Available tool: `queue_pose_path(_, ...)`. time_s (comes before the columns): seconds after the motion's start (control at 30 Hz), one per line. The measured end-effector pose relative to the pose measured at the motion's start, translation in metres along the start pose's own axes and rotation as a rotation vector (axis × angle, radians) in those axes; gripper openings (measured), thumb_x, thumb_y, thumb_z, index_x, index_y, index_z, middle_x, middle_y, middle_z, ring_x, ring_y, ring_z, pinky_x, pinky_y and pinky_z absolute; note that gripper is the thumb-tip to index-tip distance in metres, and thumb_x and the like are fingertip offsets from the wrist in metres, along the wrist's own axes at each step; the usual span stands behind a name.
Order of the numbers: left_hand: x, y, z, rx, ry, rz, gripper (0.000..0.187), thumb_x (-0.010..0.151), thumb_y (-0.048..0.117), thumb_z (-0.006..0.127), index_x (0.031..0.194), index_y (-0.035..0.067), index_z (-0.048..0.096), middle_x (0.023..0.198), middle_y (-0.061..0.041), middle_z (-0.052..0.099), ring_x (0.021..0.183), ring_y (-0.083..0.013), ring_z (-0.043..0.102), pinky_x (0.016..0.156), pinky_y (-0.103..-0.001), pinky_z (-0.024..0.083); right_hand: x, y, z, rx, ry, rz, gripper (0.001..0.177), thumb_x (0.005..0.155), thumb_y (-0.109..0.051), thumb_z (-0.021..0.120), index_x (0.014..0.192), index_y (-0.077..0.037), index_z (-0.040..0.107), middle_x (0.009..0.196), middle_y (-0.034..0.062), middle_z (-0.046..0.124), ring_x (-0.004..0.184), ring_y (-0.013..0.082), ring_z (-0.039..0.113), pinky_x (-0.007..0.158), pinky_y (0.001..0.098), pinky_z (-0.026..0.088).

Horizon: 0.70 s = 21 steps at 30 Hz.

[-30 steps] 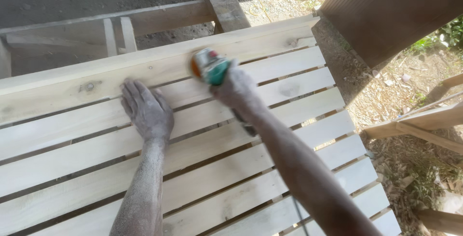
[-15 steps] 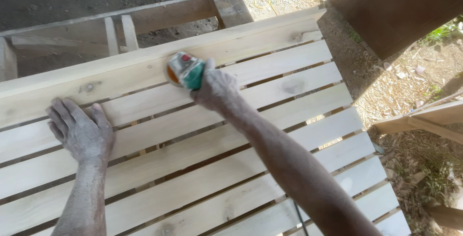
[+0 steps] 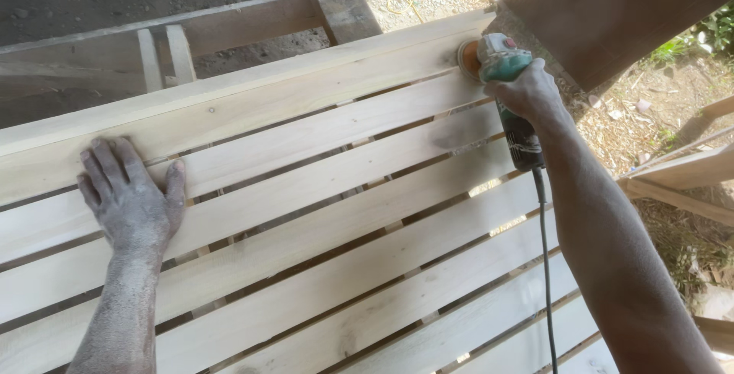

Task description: The person sands the surface of a wooden slatted structure using a handheld power sander, moving the tool across the slats while using their other hand to stabilize the work.

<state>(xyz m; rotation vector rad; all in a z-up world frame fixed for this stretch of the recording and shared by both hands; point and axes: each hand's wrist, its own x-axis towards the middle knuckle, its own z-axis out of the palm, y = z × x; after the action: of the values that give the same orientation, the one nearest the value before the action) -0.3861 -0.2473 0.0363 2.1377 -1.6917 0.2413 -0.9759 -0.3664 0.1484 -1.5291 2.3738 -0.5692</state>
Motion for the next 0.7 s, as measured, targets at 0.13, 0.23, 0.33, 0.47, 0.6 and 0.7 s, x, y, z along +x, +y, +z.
queue_pose_path(0.13, -0.005, 0.039, 0.014, -0.051, -0.021, 0.1, 0.1, 0.098, 0.072, 0.026, 0.164, 0.0, 0.004, 0.17, -0.026, -0.003, 0.159, -0.0394, -0.002, 0.127, -0.053, 0.0, -0.009, 0.014, 0.007, 0.068, -0.014, 0.085, 0.095, 0.081, -0.042, 0.082, 0.145, 0.007, 0.031, 0.117, 0.0248, 0.066, 0.094, 0.0309, 0.072, 0.077, 0.0396, 0.062)
queue_pose_path(0.23, -0.013, 0.077, 0.025, -0.027, 0.007, 0.196, 0.098, 0.099, 0.071, 0.026, 0.163, -0.002, 0.006, 0.17, -0.025, -0.001, 0.159, -0.0373, -0.001, 0.127, -0.05, 0.0, -0.034, -0.005, 0.015, 0.049, -0.053, 0.045, 0.089, 0.083, -0.042, 0.081, 0.142, 0.006, 0.034, 0.114, 0.0248, 0.067, 0.091, 0.0311, 0.072, 0.075, 0.0399, 0.063)
queue_pose_path(0.33, -0.027, 0.11, 0.03, -0.048, -0.007, 0.257, 0.093, 0.102, 0.066, 0.028, 0.162, -0.003, 0.011, 0.17, -0.024, 0.006, 0.159, -0.0358, 0.004, 0.129, -0.05, 0.003, -0.073, -0.024, 0.028, 0.109, -0.101, -0.014, 0.085, 0.081, -0.039, 0.079, 0.138, 0.004, 0.034, 0.11, 0.0226, 0.068, 0.086, 0.0304, 0.073, 0.069, 0.0411, 0.065)
queue_pose_path(0.47, -0.037, 0.116, 0.025, -0.109, 0.043, 0.368, 0.089, 0.104, 0.06, 0.03, 0.16, -0.007, 0.018, 0.168, -0.027, 0.013, 0.158, -0.0368, 0.009, 0.128, -0.051, 0.006, -0.114, -0.048, 0.05, 0.054, -0.144, -0.24, 0.074, 0.079, -0.037, 0.081, 0.127, 0.002, 0.042, 0.102, 0.0197, 0.071, 0.081, 0.0305, 0.073, 0.069, 0.041, 0.063)
queue_pose_path(0.6, -0.043, 0.094, 0.024, -0.075, 0.003, 0.377, 0.091, 0.102, 0.063, 0.029, 0.16, -0.004, 0.014, 0.169, -0.025, 0.009, 0.158, -0.0356, 0.006, 0.128, -0.049, 0.003, -0.135, -0.043, 0.062, -0.045, -0.161, -0.331, 0.071, 0.079, -0.036, 0.083, 0.126, 0.002, 0.045, 0.095, 0.0223, 0.073, 0.082, 0.0349, 0.072, 0.077, 0.0434, 0.059)
queue_pose_path(0.7, -0.049, 0.063, 0.015, -0.096, -0.013, 0.31, 0.093, 0.1, 0.064, 0.029, 0.16, -0.004, 0.01, 0.169, -0.025, 0.005, 0.157, -0.0353, 0.003, 0.126, -0.049, 0.001, -0.133, -0.026, 0.052, -0.045, -0.218, -0.263, 0.072, 0.081, -0.036, 0.078, 0.13, 0.001, 0.039, 0.098, 0.0204, 0.073, 0.079, 0.0323, 0.074, 0.071, 0.0411, 0.063)
